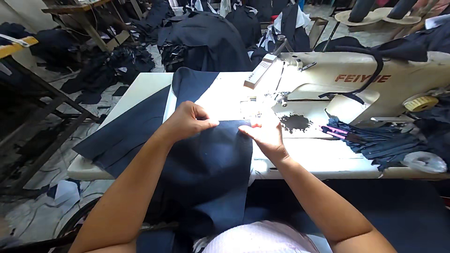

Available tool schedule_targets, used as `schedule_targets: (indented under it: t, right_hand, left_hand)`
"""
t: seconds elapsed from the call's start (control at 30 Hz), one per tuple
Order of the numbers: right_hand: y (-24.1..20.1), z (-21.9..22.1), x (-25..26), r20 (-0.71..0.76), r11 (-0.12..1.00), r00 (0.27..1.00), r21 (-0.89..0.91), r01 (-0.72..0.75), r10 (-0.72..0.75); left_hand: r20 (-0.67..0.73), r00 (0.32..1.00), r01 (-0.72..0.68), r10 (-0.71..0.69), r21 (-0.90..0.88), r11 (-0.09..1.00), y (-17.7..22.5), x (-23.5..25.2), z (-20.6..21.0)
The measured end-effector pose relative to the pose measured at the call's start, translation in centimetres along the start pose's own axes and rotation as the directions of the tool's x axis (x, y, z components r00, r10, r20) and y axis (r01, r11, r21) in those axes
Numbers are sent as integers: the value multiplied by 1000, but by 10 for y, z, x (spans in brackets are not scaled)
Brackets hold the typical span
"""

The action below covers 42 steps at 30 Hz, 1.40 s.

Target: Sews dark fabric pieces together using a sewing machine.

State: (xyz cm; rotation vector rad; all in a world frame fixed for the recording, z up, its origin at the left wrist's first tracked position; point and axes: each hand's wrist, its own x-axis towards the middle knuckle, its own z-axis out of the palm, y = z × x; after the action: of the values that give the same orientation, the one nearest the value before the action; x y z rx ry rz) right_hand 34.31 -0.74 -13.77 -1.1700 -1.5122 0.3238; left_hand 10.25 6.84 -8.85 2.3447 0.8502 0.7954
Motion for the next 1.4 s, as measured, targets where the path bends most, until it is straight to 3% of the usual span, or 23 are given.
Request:
schedule_targets:
  t: [0.3, 0.5, 0.6, 0.67, 0.87, 1.4]
  right_hand:
    - [-2, 6, 3, -37, 999, 998, 13, 49, -48]
    - [-3, 15, 13, -36, 998, 997, 16, 68, -68]
    - [-5, 19, 8, 166, 984, 982, 137, -117, 93]
    - [-7, 22, -7, 313, 940, 923, 181, -288, 222]
    - [-13, 35, -64, 409, 861, 822, 146, -488, 396]
    - [-8, 39, -72, 313, 907, 892, 161, -389, 327]
  left_hand:
    - [-58, 998, -12, 12, -14, 1000, 5, -3, -3]
    - [-59, 996, -55, 72, 251, 967, 5, -2, -6]
    - [-47, 998, -28, 45, 313, 949, 6, -2, -19]
    - [-71, 997, -3, 30, 346, 938, 5, -3, -32]
    - [-157, 987, 87, -21, 425, 901, 8, -11, -67]
    - [-268, 961, 141, -59, 298, 944, 3, -33, -92]
